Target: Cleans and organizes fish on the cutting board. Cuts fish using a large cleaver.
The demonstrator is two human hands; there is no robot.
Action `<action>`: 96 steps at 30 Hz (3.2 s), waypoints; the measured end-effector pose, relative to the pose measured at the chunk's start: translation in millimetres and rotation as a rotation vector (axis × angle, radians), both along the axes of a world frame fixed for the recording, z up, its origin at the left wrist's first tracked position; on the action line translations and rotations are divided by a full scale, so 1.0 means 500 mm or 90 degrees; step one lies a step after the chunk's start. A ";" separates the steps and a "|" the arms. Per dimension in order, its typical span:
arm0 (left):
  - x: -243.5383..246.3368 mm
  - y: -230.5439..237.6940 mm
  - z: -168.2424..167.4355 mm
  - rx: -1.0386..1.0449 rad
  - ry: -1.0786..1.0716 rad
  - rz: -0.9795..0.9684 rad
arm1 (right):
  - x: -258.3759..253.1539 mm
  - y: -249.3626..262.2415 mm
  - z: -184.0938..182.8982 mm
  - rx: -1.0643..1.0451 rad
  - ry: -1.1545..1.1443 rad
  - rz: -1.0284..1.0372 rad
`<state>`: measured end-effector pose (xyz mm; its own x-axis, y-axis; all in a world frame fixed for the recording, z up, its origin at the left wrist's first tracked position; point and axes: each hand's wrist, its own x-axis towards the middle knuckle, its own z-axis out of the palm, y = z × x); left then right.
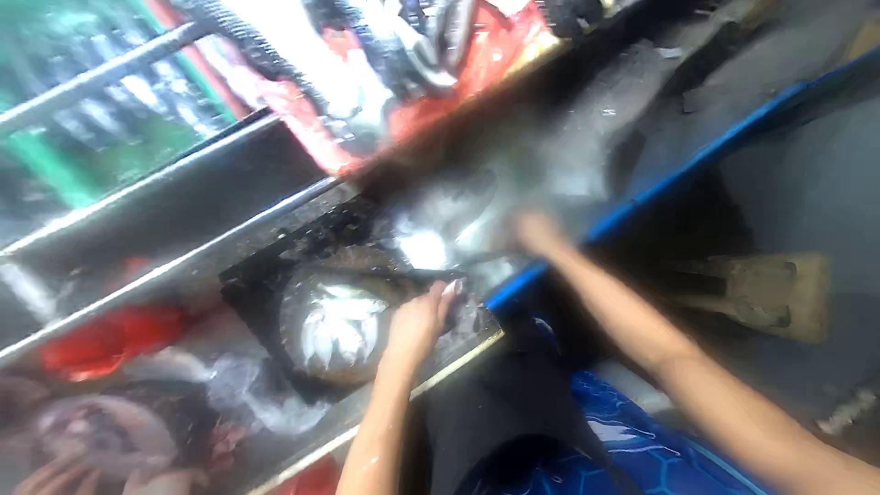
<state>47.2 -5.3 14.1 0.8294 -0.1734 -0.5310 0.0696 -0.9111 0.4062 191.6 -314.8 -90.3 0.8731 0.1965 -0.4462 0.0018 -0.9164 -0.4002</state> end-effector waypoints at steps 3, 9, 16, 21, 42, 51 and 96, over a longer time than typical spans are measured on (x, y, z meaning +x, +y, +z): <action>-0.086 0.156 0.014 0.144 -0.081 0.118 | 0.076 -0.109 -0.065 -0.135 -0.049 0.050; -0.163 0.336 -0.175 0.225 -0.257 0.152 | 0.117 -0.148 -0.099 -0.213 -0.111 0.178; -0.229 0.264 -0.171 0.108 -0.361 0.369 | 0.104 -0.156 -0.088 -0.259 0.064 0.067; -0.142 0.043 -0.094 -0.095 -0.448 0.249 | 0.042 -0.143 -0.048 -0.067 0.089 0.011; -0.070 -0.046 -0.007 -0.039 0.045 -0.036 | -0.238 0.203 0.192 0.423 0.341 -0.037; -0.046 -0.042 -0.007 -0.066 0.044 -0.070 | -0.206 0.186 0.200 0.235 0.043 0.325; -0.108 -0.077 -0.111 -0.238 -0.344 0.137 | 0.011 0.007 0.109 -0.356 0.266 0.512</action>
